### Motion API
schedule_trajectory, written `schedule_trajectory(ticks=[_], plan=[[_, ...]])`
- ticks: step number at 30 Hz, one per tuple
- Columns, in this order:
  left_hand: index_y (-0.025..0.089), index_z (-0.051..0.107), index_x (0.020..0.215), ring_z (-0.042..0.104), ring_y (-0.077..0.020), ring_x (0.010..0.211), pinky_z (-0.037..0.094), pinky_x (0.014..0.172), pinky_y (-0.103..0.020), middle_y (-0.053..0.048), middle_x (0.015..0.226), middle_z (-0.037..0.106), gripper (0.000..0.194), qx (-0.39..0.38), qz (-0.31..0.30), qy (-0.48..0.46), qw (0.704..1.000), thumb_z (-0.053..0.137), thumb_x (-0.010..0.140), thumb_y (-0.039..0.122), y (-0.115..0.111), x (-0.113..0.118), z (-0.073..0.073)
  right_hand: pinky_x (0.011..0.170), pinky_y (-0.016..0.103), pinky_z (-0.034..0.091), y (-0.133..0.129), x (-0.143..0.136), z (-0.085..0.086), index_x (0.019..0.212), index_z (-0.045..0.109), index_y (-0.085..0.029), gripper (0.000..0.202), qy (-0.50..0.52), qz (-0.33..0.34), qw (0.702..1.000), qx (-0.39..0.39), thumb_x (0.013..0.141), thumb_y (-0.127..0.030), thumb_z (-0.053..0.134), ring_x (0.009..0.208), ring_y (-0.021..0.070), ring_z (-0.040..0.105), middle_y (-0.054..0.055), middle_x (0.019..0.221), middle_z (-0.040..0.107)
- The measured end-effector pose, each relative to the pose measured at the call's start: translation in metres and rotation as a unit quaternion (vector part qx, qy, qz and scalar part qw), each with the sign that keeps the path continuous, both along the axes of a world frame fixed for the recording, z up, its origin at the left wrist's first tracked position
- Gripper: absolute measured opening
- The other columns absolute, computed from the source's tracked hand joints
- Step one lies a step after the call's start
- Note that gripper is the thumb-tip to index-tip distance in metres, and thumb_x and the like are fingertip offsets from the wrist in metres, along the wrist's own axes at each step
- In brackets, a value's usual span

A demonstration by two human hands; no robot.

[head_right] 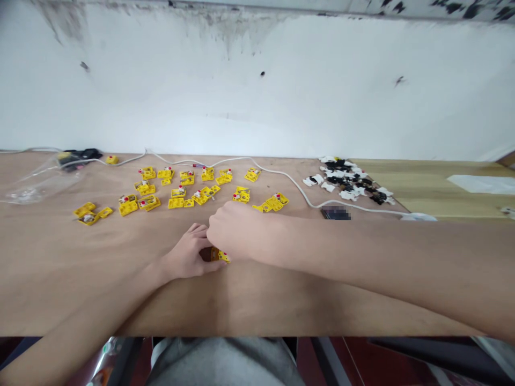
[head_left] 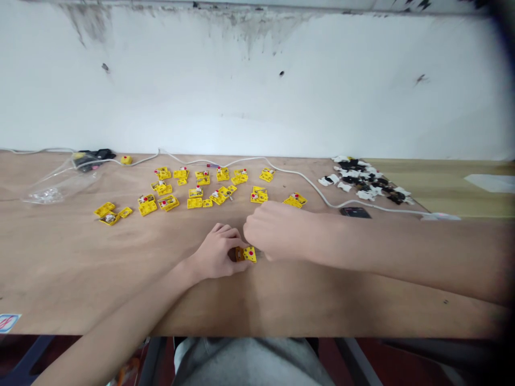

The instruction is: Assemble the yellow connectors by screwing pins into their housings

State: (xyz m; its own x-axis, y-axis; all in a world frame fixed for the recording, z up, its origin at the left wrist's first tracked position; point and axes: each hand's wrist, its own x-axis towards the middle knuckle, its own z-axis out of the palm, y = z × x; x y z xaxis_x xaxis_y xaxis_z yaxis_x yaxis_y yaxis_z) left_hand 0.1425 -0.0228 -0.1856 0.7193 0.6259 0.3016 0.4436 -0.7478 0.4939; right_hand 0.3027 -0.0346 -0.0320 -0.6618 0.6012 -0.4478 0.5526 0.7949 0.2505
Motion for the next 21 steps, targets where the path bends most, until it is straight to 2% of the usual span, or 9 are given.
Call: schedule_trajectory(ticks=[3, 7, 10, 13, 15, 16, 18, 20, 21], plan=[[0.026, 0.072, 0.097, 0.062, -0.0222, 0.099, 0.04, 0.09, -0.038, -0.002, 0.107, 0.072, 0.026, -0.002, 0.0, -0.004, 1.0, 0.073, 0.078, 0.043, -0.001, 0.0, 0.002, 0.056, 0.029, 0.035, -0.002, -0.004, 0.008, 0.103, 0.068, -0.009, 0.019, -0.034, 0.016, 0.999, 0.019, 0.084, -0.008, 0.065, 0.076, 0.0228, 0.069, 0.011, 0.092, 0.071], [0.024, 0.068, 0.101, 0.063, -0.0253, 0.103, 0.041, 0.091, -0.04, -0.004, 0.109, 0.071, 0.032, -0.006, 0.004, 0.004, 1.0, 0.073, 0.078, 0.045, 0.0, 0.001, -0.001, 0.056, 0.029, 0.036, 0.0, -0.002, 0.005, 0.095, 0.07, -0.01, 0.014, -0.035, 0.064, 0.997, 0.003, 0.085, -0.005, 0.063, 0.078, 0.0229, 0.069, 0.01, 0.093, 0.071], [0.021, 0.057, 0.119, 0.063, -0.0269, 0.102, 0.043, 0.092, -0.042, -0.006, 0.108, 0.069, 0.058, -0.038, 0.038, -0.012, 0.998, 0.077, 0.072, 0.047, 0.001, 0.0, -0.004, 0.06, 0.029, 0.039, 0.004, 0.002, -0.005, 0.087, 0.071, -0.011, 0.006, 0.001, 0.068, 0.998, -0.005, 0.081, -0.011, 0.07, 0.076, 0.0223, 0.069, 0.009, 0.082, 0.071], [0.019, 0.038, 0.137, 0.064, -0.0268, 0.101, 0.042, 0.098, -0.043, -0.005, 0.104, 0.069, 0.086, -0.077, 0.067, -0.033, 0.994, 0.081, 0.069, 0.048, 0.0, -0.001, -0.004, 0.062, 0.029, 0.041, 0.007, 0.008, -0.014, 0.083, 0.071, -0.012, 0.006, 0.017, 0.027, 0.999, -0.01, 0.08, -0.017, 0.071, 0.072, 0.0226, 0.068, 0.008, 0.074, 0.07], [0.02, 0.034, 0.14, 0.065, -0.0257, 0.097, 0.041, 0.099, -0.043, -0.002, 0.098, 0.07, 0.09, -0.093, 0.075, -0.037, 0.992, 0.082, 0.069, 0.047, -0.002, -0.001, -0.003, 0.061, 0.029, 0.041, 0.008, 0.012, -0.017, 0.087, 0.07, -0.012, 0.012, 0.019, -0.002, 1.0, -0.007, 0.079, -0.02, 0.072, 0.07, 0.0227, 0.067, 0.008, 0.074, 0.069], [0.021, 0.038, 0.138, 0.065, -0.0251, 0.094, 0.042, 0.097, -0.043, -0.001, 0.095, 0.07, 0.085, -0.091, 0.079, -0.031, 0.992, 0.082, 0.069, 0.047, -0.005, -0.001, -0.002, 0.06, 0.029, 0.04, 0.008, 0.014, -0.017, 0.092, 0.07, -0.012, 0.017, 0.022, -0.009, 1.0, 0.0, 0.078, -0.02, 0.073, 0.069, 0.0227, 0.067, 0.008, 0.076, 0.07], [0.023, 0.054, 0.124, 0.064, -0.0243, 0.09, 0.043, 0.091, -0.042, -0.002, 0.092, 0.07, 0.06, -0.062, 0.089, -0.005, 0.994, 0.079, 0.074, 0.047, -0.013, 0.001, -0.001, 0.058, 0.029, 0.039, 0.006, 0.017, -0.013, 0.1, 0.068, -0.011, 0.026, 0.022, -0.002, 1.0, 0.015, 0.075, -0.017, 0.075, 0.07, 0.0224, 0.067, 0.009, 0.084, 0.07], [0.023, 0.066, 0.105, 0.062, -0.0243, 0.09, 0.045, 0.086, -0.041, -0.004, 0.092, 0.069, 0.032, -0.012, 0.104, 0.027, 0.994, 0.072, 0.083, 0.046, -0.024, 0.003, -0.002, 0.057, 0.028, 0.037, 0.003, 0.017, -0.007, 0.099, 0.067, -0.011, 0.027, 0.01, 0.025, 1.0, 0.015, 0.074, -0.012, 0.076, 0.073, 0.0226, 0.068, 0.009, 0.089, 0.07], [0.023, 0.069, 0.1, 0.062, -0.0242, 0.09, 0.045, 0.084, -0.041, -0.005, 0.092, 0.069, 0.026, 0.007, 0.114, 0.034, 0.993, 0.069, 0.086, 0.045, -0.029, 0.004, -0.003, 0.056, 0.028, 0.037, 0.001, 0.016, -0.005, 0.097, 0.067, -0.011, 0.023, -0.002, 0.042, 0.999, 0.007, 0.075, -0.01, 0.075, 0.074, 0.0226, 0.068, 0.009, 0.09, 0.07]])
